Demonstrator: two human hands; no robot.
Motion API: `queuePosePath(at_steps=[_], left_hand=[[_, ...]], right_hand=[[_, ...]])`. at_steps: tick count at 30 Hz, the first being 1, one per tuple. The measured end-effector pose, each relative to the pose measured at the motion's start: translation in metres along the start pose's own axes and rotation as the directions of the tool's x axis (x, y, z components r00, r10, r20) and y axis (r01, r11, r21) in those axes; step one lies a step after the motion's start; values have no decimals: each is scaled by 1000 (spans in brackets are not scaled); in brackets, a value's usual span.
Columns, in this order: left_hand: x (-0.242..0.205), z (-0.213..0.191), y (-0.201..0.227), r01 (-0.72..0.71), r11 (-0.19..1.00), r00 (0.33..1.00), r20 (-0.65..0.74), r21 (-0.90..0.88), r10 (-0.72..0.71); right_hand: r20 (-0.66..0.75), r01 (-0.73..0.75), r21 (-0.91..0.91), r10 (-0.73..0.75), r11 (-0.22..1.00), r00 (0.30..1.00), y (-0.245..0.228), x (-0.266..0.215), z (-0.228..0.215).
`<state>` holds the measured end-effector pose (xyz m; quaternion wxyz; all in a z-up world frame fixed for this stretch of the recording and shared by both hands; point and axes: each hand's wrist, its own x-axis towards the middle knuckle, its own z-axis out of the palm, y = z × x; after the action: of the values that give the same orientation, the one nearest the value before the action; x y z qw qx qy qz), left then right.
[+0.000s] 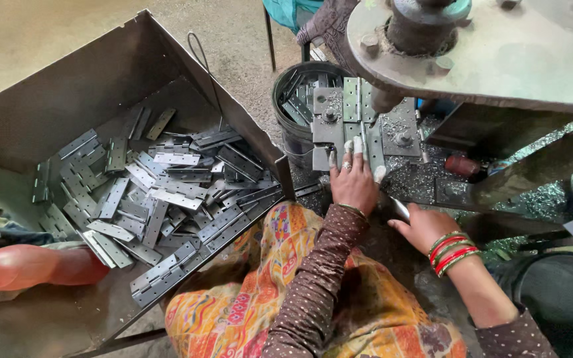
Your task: The person operates a drill press to process metal hinge components. They pick up a hinge from a metal bin, place it into the machine's jig, and activate the drill. After processing, they remove the hinge and place it into a bucket, repeating this cycle continuously.
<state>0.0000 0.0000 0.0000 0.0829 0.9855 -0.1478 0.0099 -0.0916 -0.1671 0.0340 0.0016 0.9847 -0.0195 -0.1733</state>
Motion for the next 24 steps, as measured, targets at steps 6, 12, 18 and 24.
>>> queuePosePath(at_steps=[6, 12, 18, 24], left_hand=[[-9, -20, -3, -33, 997, 942, -336, -73, 6], [-13, -29, -9, -32, 977, 968, -248, -213, -23], [-15, -22, -8, -58, 994, 929, -370, -96, 19], [28, -6, 0, 37, 997, 984, -171, -66, -48]], right_hand=[[-7, -55, 102, 56, 993, 998, 27, 5, 74], [-259, 4, 436, 121, 900, 958, 26, -5, 208], [-41, 73, 410, -62, 909, 997, 54, 13, 187], [74, -42, 220, 26, 975, 997, 53, 16, 131]])
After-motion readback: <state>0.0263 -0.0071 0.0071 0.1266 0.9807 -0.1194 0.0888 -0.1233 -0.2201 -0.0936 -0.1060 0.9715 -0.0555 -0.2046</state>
